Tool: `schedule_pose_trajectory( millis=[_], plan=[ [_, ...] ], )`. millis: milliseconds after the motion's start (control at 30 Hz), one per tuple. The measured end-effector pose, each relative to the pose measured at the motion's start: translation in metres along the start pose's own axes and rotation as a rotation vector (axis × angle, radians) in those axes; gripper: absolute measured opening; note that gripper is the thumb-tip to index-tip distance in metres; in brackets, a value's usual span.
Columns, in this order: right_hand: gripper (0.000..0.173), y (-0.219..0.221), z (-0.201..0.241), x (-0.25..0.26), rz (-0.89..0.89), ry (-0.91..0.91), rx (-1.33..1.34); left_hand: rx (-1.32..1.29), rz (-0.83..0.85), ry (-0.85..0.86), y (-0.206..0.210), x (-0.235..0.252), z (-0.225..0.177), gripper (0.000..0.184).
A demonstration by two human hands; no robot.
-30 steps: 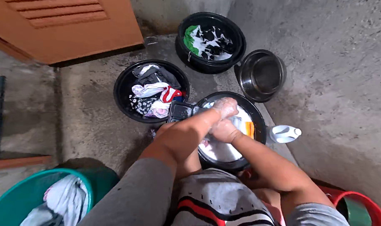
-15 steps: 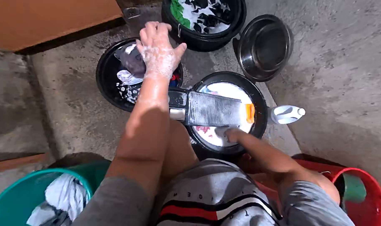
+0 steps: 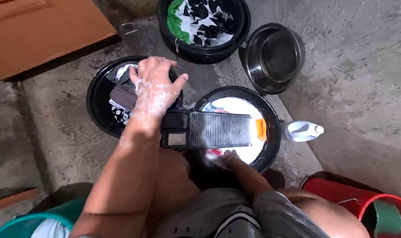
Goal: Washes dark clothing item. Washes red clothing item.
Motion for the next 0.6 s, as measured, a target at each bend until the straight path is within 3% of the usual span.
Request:
schedule_pose_trajectory(
  millis=[167, 300, 400, 600],
  plan=[
    [0.053, -0.005, -0.02, -0.023, 0.044, 0.238, 0.166, 0.015, 0.072, 0.011, 0.005, 0.003, -0.007, 0.059],
    [0.047, -0.009, 0.0, -0.022, 0.118, 0.006, 0.294, -0.032, 0.134, 0.082, 0.017, -0.001, -0.022, 0.057],
    [0.038, -0.054, 0.018, -0.043, 0.064, -0.122, 0.516, -0.043, 0.213, 0.154, 0.026, -0.009, -0.039, 0.056],
    [0.029, -0.17, 0.018, -0.133, -0.166, 0.067, 0.896, -0.091, 0.507, 0.455, 0.055, -0.048, -0.077, 0.05]
  ],
)
Point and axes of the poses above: each hand's wrist, its own x-axis towards the middle knuckle, its own y-axis out of the palm, z = x × y, the point moved 4 cm from there along x, towards the middle knuckle, and after that the axes turned 12 degrees about -z, right-handed, at the moved point
